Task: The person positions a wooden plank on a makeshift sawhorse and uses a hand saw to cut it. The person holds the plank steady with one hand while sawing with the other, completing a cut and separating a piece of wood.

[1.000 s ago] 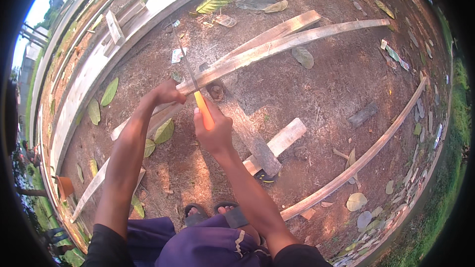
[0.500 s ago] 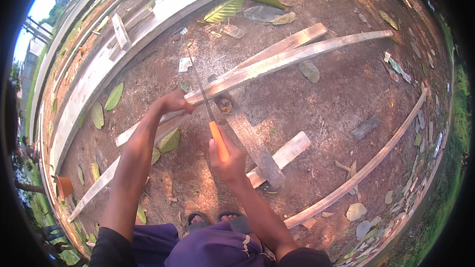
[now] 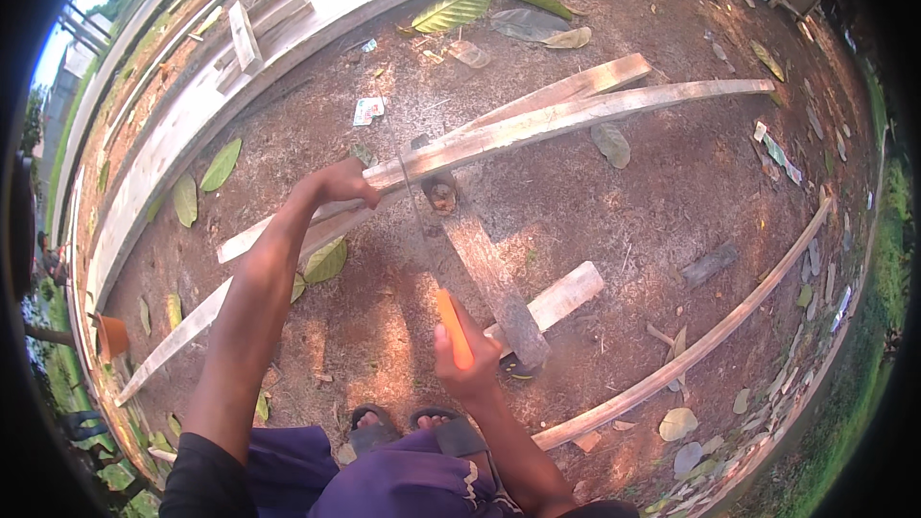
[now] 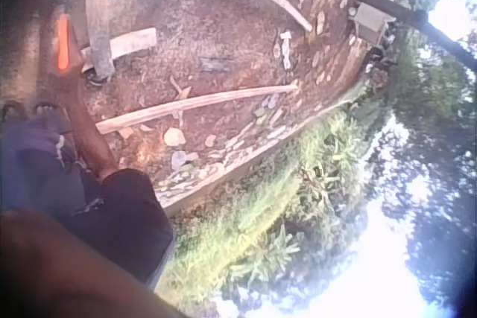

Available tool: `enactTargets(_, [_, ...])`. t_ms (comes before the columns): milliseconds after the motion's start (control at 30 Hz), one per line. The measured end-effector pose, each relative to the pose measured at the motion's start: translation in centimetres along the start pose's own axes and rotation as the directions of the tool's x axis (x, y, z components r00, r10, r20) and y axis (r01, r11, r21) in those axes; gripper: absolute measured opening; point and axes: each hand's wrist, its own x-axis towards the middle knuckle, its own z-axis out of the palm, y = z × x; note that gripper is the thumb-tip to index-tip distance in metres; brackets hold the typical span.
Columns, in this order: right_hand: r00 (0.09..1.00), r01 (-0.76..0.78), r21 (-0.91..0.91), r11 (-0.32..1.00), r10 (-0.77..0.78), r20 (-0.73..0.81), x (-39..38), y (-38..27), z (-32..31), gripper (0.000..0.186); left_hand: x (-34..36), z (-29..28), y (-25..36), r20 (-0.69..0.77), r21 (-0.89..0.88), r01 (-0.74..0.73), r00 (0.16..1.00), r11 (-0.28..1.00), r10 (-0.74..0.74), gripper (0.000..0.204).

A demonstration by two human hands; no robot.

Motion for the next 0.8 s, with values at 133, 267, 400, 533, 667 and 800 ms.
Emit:
enactTargets(133, [0.993, -0.114, -0.021, 0.993, 0.114, 0.024, -1.5, 0.3, -1.6, 0.046, 0.2, 0.9, 2.9, 0.065, -0.024, 0.092, 0.994, 0.995, -0.091, 0.052])
enactTargets(267, [0.991, -0.124, 0.048, 0.991, 0.126, -0.038, 11.3, 0.3, 5.6, 0.043, -0.2, 0.3, 3.5, 0.055, -0.045, -0.057, 0.997, 0.997, 0.060, 0.048])
enactTargets(400, [0.995, -0.100, -0.054, 0.994, 0.099, -0.010, 5.0, -0.6, 2.3, 0.046, 1.0, 0.7, 1.6, 0.036, -0.030, 0.002, 0.999, 1.000, -0.001, 0.051])
enactTargets(533, [0.992, -0.088, -0.075, 0.993, 0.095, 0.084, -3.1, -2.8, -3.1, 0.047, 1.1, 1.1, 0.6, -0.050, 0.021, -0.010, 0.999, 1.000, 0.011, 0.051])
enactTargets(667, [0.979, -0.201, 0.044, 0.979, 0.202, -0.003, 9.4, -1.4, 3.2, 0.040, 1.8, 1.2, 2.7, 0.034, -0.028, -0.037, 0.999, 0.999, 0.037, 0.048])
enactTargets(800, [0.973, -0.228, 0.022, 0.973, 0.227, 0.041, 9.8, -1.9, 3.3, 0.043, 0.4, 1.1, 3.0, 0.039, -0.016, -0.004, 0.999, 1.000, 0.005, 0.045])
